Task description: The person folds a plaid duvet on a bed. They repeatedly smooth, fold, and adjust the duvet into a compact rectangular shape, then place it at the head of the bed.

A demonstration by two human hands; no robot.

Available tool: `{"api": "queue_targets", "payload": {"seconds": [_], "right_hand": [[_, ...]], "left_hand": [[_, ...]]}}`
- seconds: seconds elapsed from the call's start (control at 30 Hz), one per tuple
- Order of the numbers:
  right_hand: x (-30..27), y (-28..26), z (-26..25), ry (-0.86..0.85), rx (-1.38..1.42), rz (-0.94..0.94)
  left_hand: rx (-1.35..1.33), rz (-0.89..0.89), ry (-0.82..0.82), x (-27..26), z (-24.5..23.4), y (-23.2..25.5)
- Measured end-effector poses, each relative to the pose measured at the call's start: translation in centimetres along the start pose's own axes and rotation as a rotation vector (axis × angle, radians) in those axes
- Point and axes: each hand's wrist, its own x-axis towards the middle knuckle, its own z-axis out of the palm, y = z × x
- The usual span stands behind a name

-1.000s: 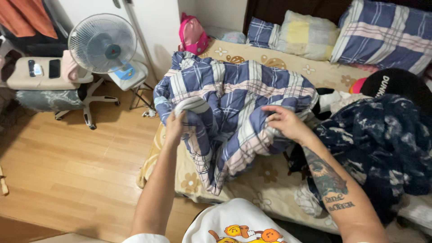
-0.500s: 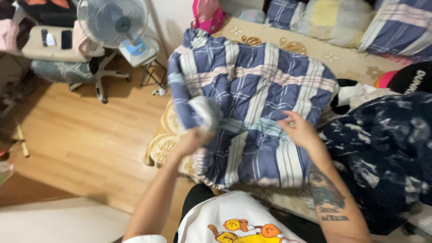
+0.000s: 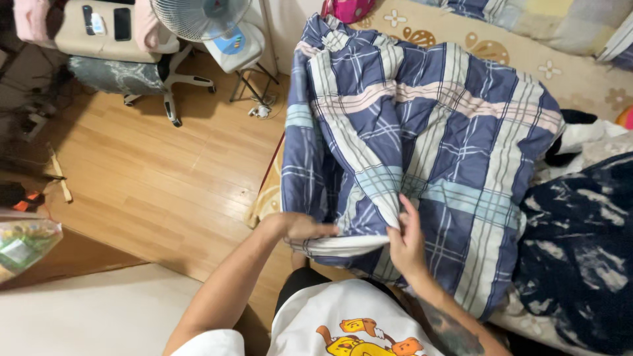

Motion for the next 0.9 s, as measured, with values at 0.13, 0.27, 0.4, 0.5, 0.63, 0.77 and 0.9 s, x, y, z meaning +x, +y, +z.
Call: {"api": "queue_targets", "payload": {"seconds": [0.13, 0.27, 0.4, 0.5, 0.63, 0.77, 0.9], "right_hand": [[-3.3, -5.0, 3.2, 0.215, 0.17, -0.039], [-3.5, -5.1, 4.0, 0.436, -0.043, -0.099], [-2.1, -2.0, 1.8, 0.738, 0.028, 0.134], [-3.1, 0.1, 1.0, 0.817, 0.008, 0.251], [-2.6, 0.2, 3.2, 0.722, 0.06, 0.13], [1.3, -2.1, 8.0, 0.591, 0.225, -0.036], [5.3, -3.5, 13.6, 0.044, 0.162, -0.045]], "left_hand": [[0.153, 0.009, 0.047, 7.9, -2.8, -2.5], [0.474, 0.204, 0.296, 17.8, -0.6, -0.4], [0.624, 0.307, 0.028, 21.2, 4.1, -0.3], [0.508, 0.274, -0.352, 19.7, 7.3, -1.7], [0.007, 0.228, -0.506, 14.5, 3.8, -4.6], [-0.829, 0.387, -0.543, 6.8, -0.4, -7.7], [-0.357, 0.49, -0.009, 2.5, 1.7, -11.0]]}}
